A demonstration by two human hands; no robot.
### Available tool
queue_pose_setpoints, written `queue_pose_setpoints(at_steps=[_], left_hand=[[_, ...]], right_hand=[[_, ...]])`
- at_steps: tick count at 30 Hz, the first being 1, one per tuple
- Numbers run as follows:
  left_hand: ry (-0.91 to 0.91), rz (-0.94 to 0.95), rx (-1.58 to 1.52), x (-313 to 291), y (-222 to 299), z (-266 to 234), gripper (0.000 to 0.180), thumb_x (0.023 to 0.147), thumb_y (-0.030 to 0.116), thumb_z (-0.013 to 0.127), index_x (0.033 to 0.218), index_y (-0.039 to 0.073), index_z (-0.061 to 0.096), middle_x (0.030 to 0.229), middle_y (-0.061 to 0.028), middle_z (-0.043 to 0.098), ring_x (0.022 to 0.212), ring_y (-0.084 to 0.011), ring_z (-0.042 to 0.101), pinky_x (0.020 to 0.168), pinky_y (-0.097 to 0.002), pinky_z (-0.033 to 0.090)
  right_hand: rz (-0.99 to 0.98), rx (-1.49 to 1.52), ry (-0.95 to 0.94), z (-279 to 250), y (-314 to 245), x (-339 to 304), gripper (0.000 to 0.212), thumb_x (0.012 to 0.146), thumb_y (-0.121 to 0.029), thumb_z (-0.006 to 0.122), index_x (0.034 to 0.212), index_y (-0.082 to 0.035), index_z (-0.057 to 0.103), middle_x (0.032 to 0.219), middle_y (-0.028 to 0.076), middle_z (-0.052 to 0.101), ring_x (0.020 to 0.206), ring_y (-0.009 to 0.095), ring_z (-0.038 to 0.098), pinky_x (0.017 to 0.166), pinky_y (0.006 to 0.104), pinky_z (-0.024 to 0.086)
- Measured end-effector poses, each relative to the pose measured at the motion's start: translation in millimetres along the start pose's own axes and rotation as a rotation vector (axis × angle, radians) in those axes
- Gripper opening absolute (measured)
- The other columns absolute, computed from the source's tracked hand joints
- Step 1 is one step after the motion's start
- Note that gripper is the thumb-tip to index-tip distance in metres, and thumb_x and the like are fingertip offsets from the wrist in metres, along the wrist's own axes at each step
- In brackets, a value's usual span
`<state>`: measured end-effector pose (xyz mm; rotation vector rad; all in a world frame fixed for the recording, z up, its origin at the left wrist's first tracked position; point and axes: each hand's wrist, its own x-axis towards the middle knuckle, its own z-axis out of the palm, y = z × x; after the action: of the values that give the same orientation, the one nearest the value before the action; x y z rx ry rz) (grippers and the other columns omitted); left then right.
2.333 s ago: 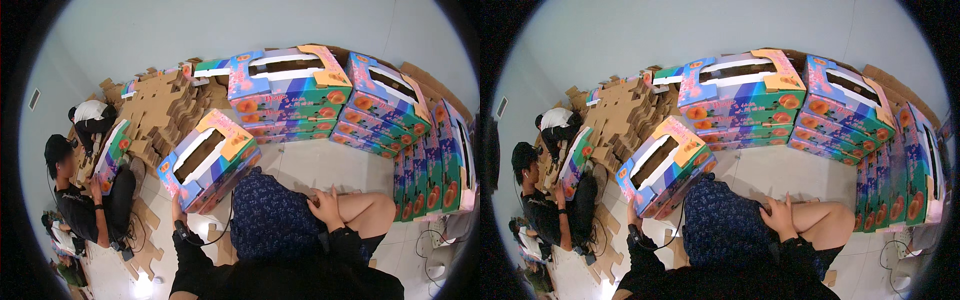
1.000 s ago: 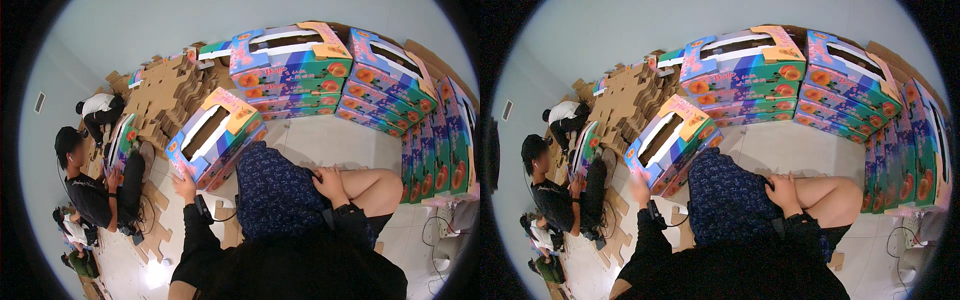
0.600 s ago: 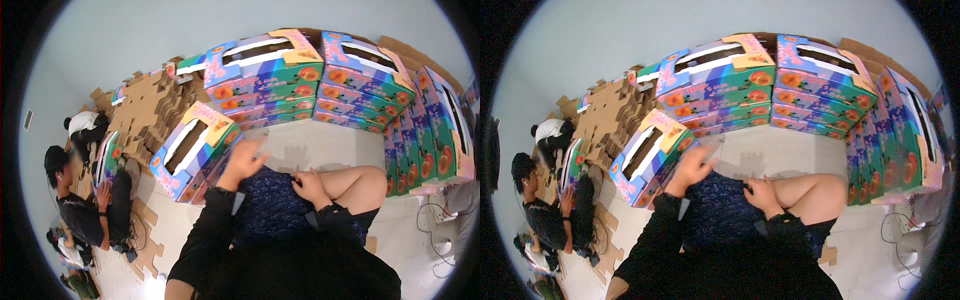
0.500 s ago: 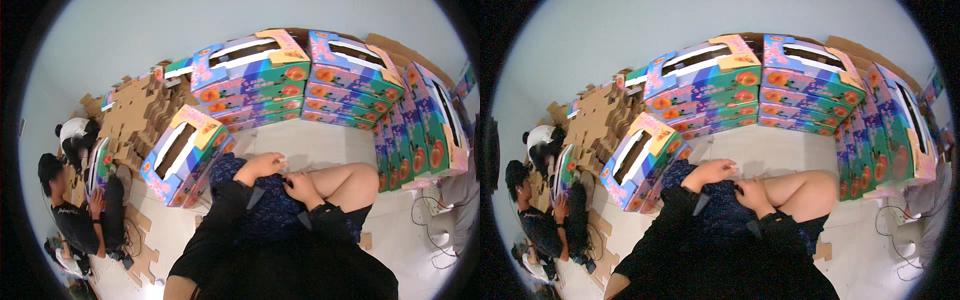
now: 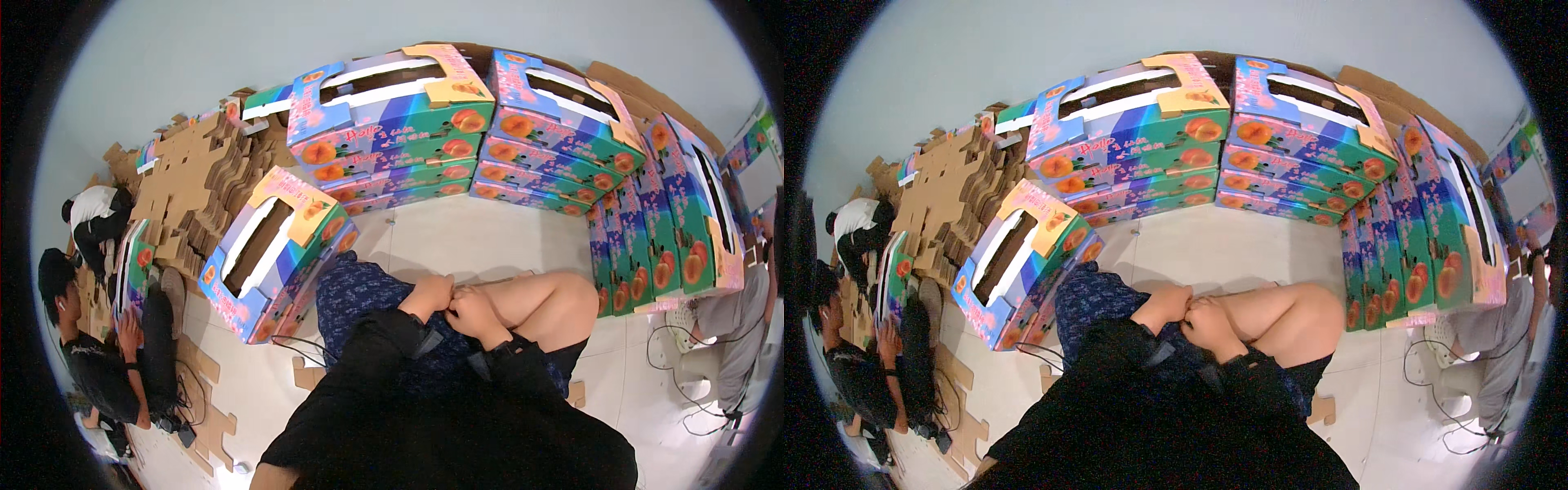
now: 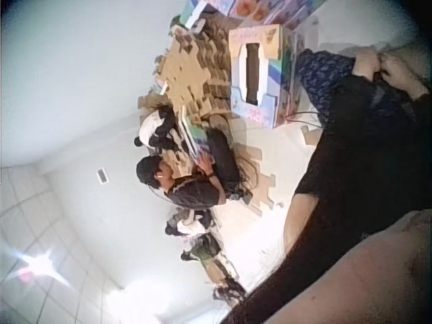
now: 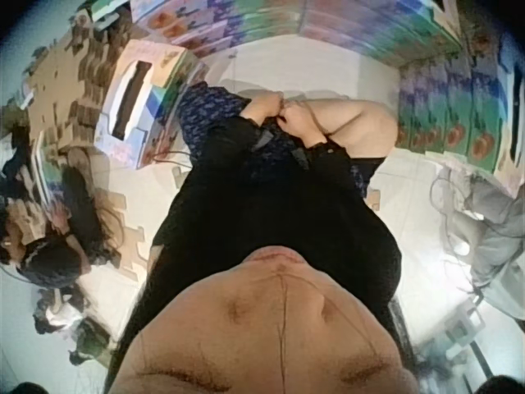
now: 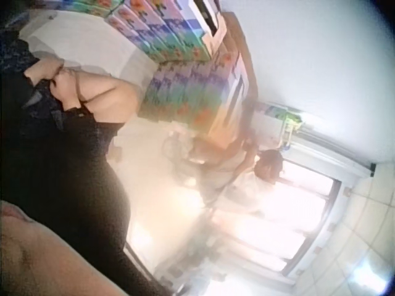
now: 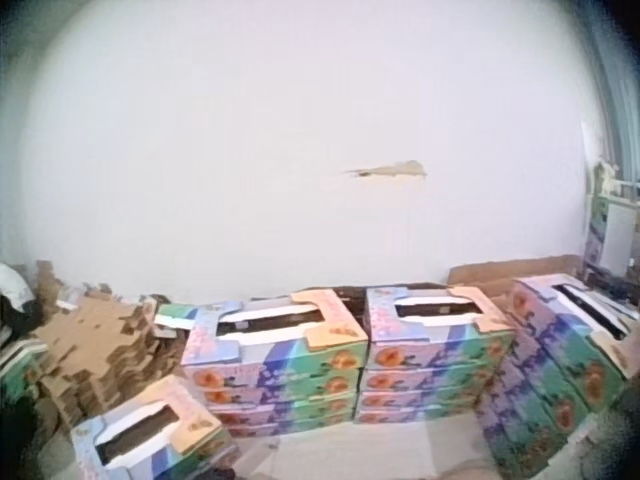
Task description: The person is stacking and organizing assembled cardboard peach boxes on the floor of a factory.
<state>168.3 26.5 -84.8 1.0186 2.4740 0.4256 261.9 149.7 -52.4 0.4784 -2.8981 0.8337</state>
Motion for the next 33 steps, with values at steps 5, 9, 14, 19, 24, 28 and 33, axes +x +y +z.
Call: queue_pose_setpoints(at_steps=[5, 9, 14, 19, 24, 28, 33], left_hand=[[0.021, 0.075, 0.063, 5, -4, 11, 0.024, 0.083, 0.016, 0.057, 0.102, 0.002, 0.057, 0.088, -0.0189, 0.067, 0.083, -0.0372, 0.065, 0.073, -0.0457, 0.051], [-0.010, 0.060, -0.076, 5, 1, -5, 0.020, 0.084, 0.014, 0.057, 0.099, 0.001, 0.057, 0.086, -0.0189, 0.067, 0.080, -0.0366, 0.066, 0.069, -0.0438, 0.051], [0.119, 0.150, -0.325, -3, 0, -3, 0.019, 0.085, 0.017, 0.058, 0.092, 0.000, 0.058, 0.082, -0.0199, 0.066, 0.078, -0.0366, 0.066, 0.065, -0.0437, 0.051], [0.053, 0.033, -0.351, 0, 2, 1, 0.020, 0.085, 0.019, 0.058, 0.093, 0.000, 0.057, 0.081, -0.0190, 0.066, 0.079, -0.0363, 0.066, 0.065, -0.0441, 0.051], [0.005, -0.020, -0.137, 10, 12, -1, 0.027, 0.081, 0.024, 0.064, 0.098, 0.003, 0.059, 0.084, -0.0157, 0.068, 0.081, -0.0340, 0.067, 0.067, -0.0429, 0.052], [-0.097, -0.036, 0.005, 15, 13, -6, 0.035, 0.076, 0.026, 0.068, 0.104, 0.007, 0.060, 0.090, -0.0121, 0.070, 0.087, -0.0300, 0.068, 0.071, -0.0410, 0.053], [-0.182, -0.071, 0.008, 20, 23, -14, 0.038, 0.075, 0.025, 0.069, 0.108, 0.008, 0.061, 0.095, -0.0116, 0.070, 0.092, -0.0280, 0.068, 0.073, -0.0406, 0.053]], right_hand=[[-0.053, 0.194, 0.123, -16, -18, 1, 0.011, 0.066, -0.012, 0.065, 0.068, -0.001, 0.066, 0.075, 0.014, 0.063, 0.080, 0.033, 0.060, 0.077, 0.0436, 0.047], [-0.049, 0.196, 0.182, -21, -24, 8, 0.011, 0.068, -0.012, 0.066, 0.063, -0.002, 0.063, 0.070, 0.011, 0.062, 0.071, 0.029, 0.059, 0.069, 0.0414, 0.048], [-0.106, 0.157, 0.213, -19, -29, 15, 0.011, 0.066, -0.012, 0.067, 0.059, -0.006, 0.060, 0.063, 0.008, 0.057, 0.067, 0.027, 0.058, 0.065, 0.0387, 0.044], [-0.037, 0.178, 0.226, -19, -24, 15, 0.021, 0.062, -0.013, 0.069, 0.053, -0.007, 0.051, 0.058, 0.007, 0.054, 0.063, 0.026, 0.055, 0.062, 0.0368, 0.041], [0.053, 0.249, 0.170, -22, -8, 18, 0.028, 0.059, -0.017, 0.071, 0.052, -0.007, 0.046, 0.055, 0.007, 0.052, 0.059, 0.027, 0.054, 0.059, 0.0381, 0.040], [0.086, 0.300, 0.139, -19, -5, 19, 0.031, 0.058, -0.020, 0.073, 0.052, -0.007, 0.045, 0.054, 0.009, 0.051, 0.058, 0.028, 0.053, 0.057, 0.0384, 0.041], [0.104, 0.219, -0.027, -57, -8, 30, 0.029, 0.061, -0.025, 0.078, 0.059, -0.006, 0.056, 0.061, 0.009, 0.057, 0.063, 0.029, 0.059, 0.059, 0.0374, 0.045]])
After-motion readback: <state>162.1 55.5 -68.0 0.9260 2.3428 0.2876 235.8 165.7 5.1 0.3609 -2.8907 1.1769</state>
